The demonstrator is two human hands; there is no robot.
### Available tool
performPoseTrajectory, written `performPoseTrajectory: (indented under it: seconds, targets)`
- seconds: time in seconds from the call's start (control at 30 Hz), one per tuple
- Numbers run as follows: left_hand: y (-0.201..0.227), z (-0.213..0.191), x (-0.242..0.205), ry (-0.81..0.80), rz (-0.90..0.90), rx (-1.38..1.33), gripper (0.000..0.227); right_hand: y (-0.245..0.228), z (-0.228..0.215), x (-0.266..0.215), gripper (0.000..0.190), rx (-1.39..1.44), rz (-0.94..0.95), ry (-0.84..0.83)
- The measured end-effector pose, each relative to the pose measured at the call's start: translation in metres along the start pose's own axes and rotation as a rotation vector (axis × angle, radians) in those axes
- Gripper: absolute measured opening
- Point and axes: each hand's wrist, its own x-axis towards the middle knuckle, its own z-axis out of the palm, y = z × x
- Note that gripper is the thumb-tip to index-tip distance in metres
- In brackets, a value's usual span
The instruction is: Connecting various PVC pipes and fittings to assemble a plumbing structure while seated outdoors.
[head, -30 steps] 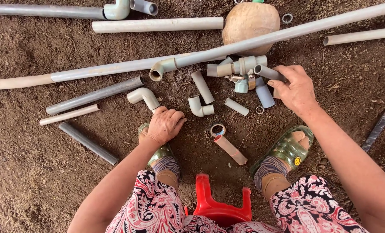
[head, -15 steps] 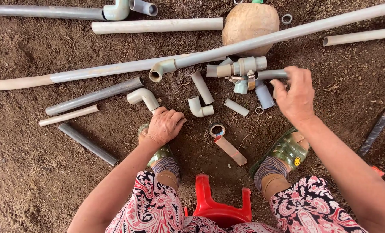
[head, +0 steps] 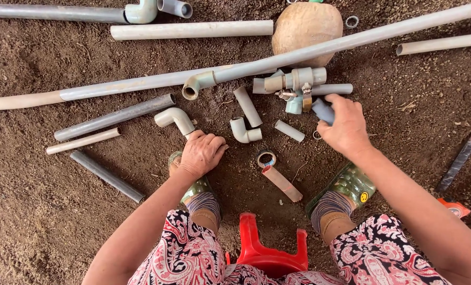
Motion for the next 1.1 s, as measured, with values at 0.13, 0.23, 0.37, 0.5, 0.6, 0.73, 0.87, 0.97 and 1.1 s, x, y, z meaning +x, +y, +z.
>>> performPoseTrajectory:
  seconds: [0.13, 0.23, 0.37, 0.5, 0.6, 0.73, 0.87, 0.97, 1.1]
  targets:
    - [0.000, 0.001, 0.000, -0.004, -0.001, 0.002, 0.016, -0.002, -0.032, -0.002, 0.064, 0.631, 0.171, -0.038]
    - [0.000, 0.000, -0.001, -0.013, -0.003, 0.015, 0.016, 0.015, -0.026, -0.001, 0.057, 0.607, 0.207, 0.033]
    - [0.000, -0.001, 0.000, -0.011, 0.000, 0.009, 0.016, 0.025, -0.015, 0.001, 0.058, 0.602, 0.182, 0.096]
    - [0.000, 0.001, -0.001, -0.013, -0.010, 0.019, 0.016, 0.031, -0.006, 0.002, 0.054, 0.536, 0.188, 0.105]
    - [0.001, 0.000, -0.001, -0.012, -0.013, 0.027, 0.016, 0.017, -0.013, -0.003, 0.053, 0.466, 0.207, 0.107]
    - [0.001, 0.000, 0.000, -0.020, -0.017, 0.033, 0.016, -0.008, -0.025, -0.004, 0.054, 0.289, 0.287, 0.025]
    - [0.002, 0.000, 0.000, -0.011, -0.023, 0.033, 0.016, 0.009, -0.007, -0.004, 0.059, -0.015, 0.209, -0.074]
    - [0.001, 0.000, 0.000, -0.008, -0.021, 0.036, 0.016, 0.015, 0.000, -0.004, 0.048, 0.009, 0.224, 0.019]
    - [0.001, 0.001, 0.000, 0.014, -0.007, 0.047, 0.016, 0.027, 0.003, -0.004, 0.042, 0.019, 0.181, 0.084]
